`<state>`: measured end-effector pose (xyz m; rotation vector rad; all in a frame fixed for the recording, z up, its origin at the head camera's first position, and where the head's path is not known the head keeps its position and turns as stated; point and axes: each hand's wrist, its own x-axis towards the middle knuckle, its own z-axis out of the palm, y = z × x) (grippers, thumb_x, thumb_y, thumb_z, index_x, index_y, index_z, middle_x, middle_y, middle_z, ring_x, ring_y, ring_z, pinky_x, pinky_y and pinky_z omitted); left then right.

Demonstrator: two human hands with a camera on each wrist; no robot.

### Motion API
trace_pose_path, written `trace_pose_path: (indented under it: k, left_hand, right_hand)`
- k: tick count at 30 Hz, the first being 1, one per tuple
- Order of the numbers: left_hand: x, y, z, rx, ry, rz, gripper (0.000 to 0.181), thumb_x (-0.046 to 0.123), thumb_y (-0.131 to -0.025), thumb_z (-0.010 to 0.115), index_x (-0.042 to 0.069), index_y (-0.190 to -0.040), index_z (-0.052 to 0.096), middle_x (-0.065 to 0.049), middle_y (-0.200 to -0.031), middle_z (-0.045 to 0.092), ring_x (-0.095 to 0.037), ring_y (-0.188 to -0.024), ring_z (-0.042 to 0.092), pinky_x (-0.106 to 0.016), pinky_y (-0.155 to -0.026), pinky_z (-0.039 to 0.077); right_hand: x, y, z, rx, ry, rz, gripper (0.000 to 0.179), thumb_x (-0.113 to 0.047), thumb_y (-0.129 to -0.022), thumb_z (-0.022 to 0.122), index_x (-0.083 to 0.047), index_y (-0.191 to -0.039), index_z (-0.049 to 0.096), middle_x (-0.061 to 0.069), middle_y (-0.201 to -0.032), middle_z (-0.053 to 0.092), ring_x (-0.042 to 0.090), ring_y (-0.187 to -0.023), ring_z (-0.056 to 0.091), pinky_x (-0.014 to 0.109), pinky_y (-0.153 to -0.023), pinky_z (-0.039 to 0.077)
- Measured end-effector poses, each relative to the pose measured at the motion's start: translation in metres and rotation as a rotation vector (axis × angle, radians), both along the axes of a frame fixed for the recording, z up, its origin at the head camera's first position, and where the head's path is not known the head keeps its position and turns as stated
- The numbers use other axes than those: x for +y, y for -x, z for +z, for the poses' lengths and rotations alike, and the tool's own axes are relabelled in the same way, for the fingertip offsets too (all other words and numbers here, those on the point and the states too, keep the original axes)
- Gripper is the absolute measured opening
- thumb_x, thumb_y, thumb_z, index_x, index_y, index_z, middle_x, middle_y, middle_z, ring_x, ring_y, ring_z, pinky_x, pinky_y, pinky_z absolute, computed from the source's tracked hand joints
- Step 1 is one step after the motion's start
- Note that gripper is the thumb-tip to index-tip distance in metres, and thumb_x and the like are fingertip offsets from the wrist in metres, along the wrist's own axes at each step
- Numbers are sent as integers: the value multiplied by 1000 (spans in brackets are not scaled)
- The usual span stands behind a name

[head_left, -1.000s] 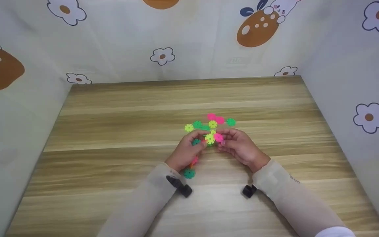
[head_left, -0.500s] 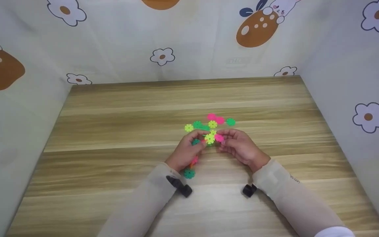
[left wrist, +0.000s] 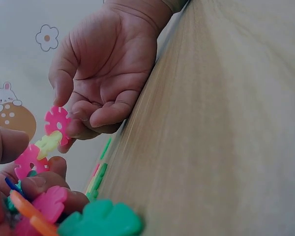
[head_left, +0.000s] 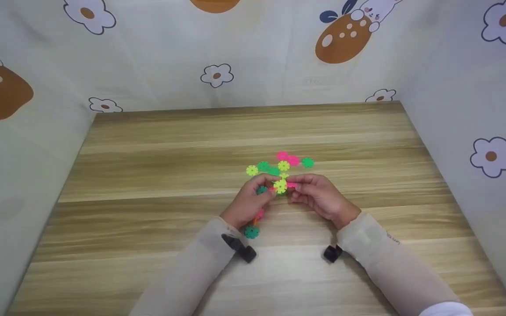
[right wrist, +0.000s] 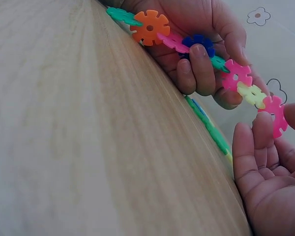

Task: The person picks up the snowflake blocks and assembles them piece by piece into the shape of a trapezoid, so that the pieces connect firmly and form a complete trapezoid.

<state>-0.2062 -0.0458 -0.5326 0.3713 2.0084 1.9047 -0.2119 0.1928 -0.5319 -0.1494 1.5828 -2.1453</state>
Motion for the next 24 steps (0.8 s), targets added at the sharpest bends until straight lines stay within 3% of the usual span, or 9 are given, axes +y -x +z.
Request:
trace_pose_path:
  k: [4,9,24]
  left_hand:
    - [0,0,0,6,1,2,33,13,-103,62,19,-135,67,-6,-118,53,-17,-71,52,-27,-66,49]
    - [0,0,0,-8,-17,6,32,13,-104,61,19,-135,66,-5,-116,52,-17,-69,51,-25,-63,47]
    - [0,0,2,-23,-15,-19,34,11,-104,56,15,-137,62,-4,-111,46,-18,-66,47,-25,-61,45]
  right_hand:
    - [0,0,1,-23,-12,-17,36,2,-102,53,12,-136,58,4,-95,72,12,-82,70,33,-89,63]
    - [0,0,2,-48,-29,-32,31,0,-102,54,9,-130,59,5,-102,73,12,-82,70,32,-87,63]
    - [-2,0,5,-37,-81,-17,25,-2,-101,58,9,-123,65,5,-104,75,12,-79,68,36,-90,63]
